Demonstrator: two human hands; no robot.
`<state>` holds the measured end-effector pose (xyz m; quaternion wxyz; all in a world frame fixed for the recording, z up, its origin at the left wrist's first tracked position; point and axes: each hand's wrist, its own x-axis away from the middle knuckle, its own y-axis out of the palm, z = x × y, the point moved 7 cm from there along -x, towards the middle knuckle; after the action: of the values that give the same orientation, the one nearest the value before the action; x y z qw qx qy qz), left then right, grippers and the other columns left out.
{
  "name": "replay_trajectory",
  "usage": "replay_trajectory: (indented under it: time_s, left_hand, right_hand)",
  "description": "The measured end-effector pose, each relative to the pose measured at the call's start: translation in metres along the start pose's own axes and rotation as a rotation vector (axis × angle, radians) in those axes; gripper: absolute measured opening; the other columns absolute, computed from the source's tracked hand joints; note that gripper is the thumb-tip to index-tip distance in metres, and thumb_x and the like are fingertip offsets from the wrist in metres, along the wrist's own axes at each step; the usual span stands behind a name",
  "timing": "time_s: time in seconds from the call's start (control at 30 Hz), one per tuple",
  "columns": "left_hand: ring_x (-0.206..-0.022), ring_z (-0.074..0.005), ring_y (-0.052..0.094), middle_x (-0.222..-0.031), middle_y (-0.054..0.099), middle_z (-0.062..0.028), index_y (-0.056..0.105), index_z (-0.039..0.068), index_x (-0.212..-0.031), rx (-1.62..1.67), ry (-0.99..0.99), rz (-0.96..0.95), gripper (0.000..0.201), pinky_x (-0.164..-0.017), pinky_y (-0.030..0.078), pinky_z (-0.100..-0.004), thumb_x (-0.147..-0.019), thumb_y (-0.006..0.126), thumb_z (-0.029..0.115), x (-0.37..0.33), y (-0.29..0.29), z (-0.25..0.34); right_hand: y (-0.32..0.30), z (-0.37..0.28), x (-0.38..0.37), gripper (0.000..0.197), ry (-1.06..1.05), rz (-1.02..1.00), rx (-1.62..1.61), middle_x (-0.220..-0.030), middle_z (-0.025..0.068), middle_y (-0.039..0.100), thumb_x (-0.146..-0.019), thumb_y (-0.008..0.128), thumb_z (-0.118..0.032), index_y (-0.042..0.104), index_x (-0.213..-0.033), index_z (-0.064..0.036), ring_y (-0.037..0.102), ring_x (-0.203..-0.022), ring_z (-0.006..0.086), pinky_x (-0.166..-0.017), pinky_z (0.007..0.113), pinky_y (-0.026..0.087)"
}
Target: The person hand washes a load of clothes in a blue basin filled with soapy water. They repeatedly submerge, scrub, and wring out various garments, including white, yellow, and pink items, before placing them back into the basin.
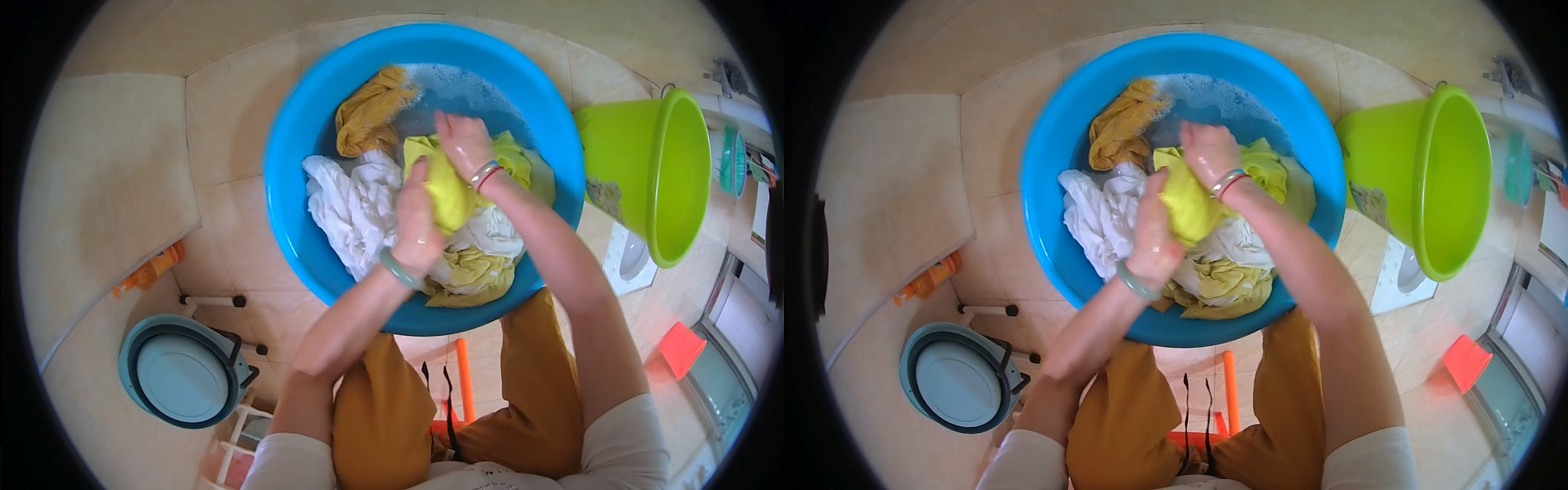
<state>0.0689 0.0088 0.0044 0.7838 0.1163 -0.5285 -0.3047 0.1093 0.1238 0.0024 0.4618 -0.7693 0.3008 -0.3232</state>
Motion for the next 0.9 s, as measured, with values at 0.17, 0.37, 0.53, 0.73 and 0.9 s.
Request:
replay_trajectory:
  time_s: [0.17,0.37,0.53,0.73,0.9]
  left_hand:
    - [-0.093,-0.0181,0.062,-0.099,0.063,-0.0053,0.056,0.007,-0.114,0.047,-0.188,0.046,0.039,-0.084,0.051,-0.0333,-0.094,0.054,0.04,-0.012,0.003,0.008]
    - [-0.089,-0.0194,0.062,-0.095,0.061,-0.0059,0.05,0.01,-0.113,0.038,-0.207,-0.271,0.036,-0.082,0.051,-0.0357,-0.096,0.051,0.042,-0.022,-0.001,0.036]
    - [-0.079,-0.0141,0.054,-0.082,0.052,-0.0012,0.046,0.012,-0.077,0.217,-0.085,-0.151,0.03,-0.072,0.046,-0.0276,-0.095,0.05,0.036,-0.015,0.007,0.002]
    - [-0.071,-0.0121,0.049,-0.076,0.048,-0.0003,0.046,0.012,-0.075,0.115,0.01,0.017,0.027,-0.066,0.043,-0.0275,-0.092,0.052,0.033,-0.035,-0.021,0.007]
    - [-0.075,-0.0146,0.056,-0.077,0.052,-0.0018,0.051,0.011,-0.085,0.115,-0.135,-0.281,0.025,-0.072,0.048,-0.0296,-0.095,0.047,0.034,-0.033,-0.023,0.039]
  right_hand:
    - [-0.009,0.06,0.005,0.048,0.286,0.135,-0.832,-0.099,0.0162,0.068,-0.094,0.047,-0.046,0.064,-0.094,-0.0013,0.064,-0.089,0.0334,-0.079,0.038,0.05]
    - [-0.065,-0.119,0.092,0.022,-0.559,0.102,-0.181,-0.068,0.005,0.049,-0.079,0.065,-0.021,0.064,-0.096,-0.0066,0.055,-0.06,0.0183,-0.049,0.032,0.048]
    - [-0.027,-0.04,0.019,0.013,-0.313,0.282,0.005,-0.061,0.0096,0.053,-0.083,0.06,-0.017,0.06,-0.082,-0.0042,0.056,-0.051,0.0257,-0.046,0.038,0.046]
    - [-0.036,-0.038,0.017,0.022,-0.073,0.441,-0.204,-0.063,0.0122,0.06,-0.088,0.054,-0.021,0.06,-0.074,-0.005,0.06,-0.052,0.0321,-0.047,0.041,0.049]
    - [-0.04,-0.121,0.073,0.01,-0.428,0.413,-0.304,-0.066,0.0062,0.054,-0.081,0.058,-0.018,0.056,-0.079,-0.0087,0.058,-0.051,0.0223,-0.04,0.033,0.044]
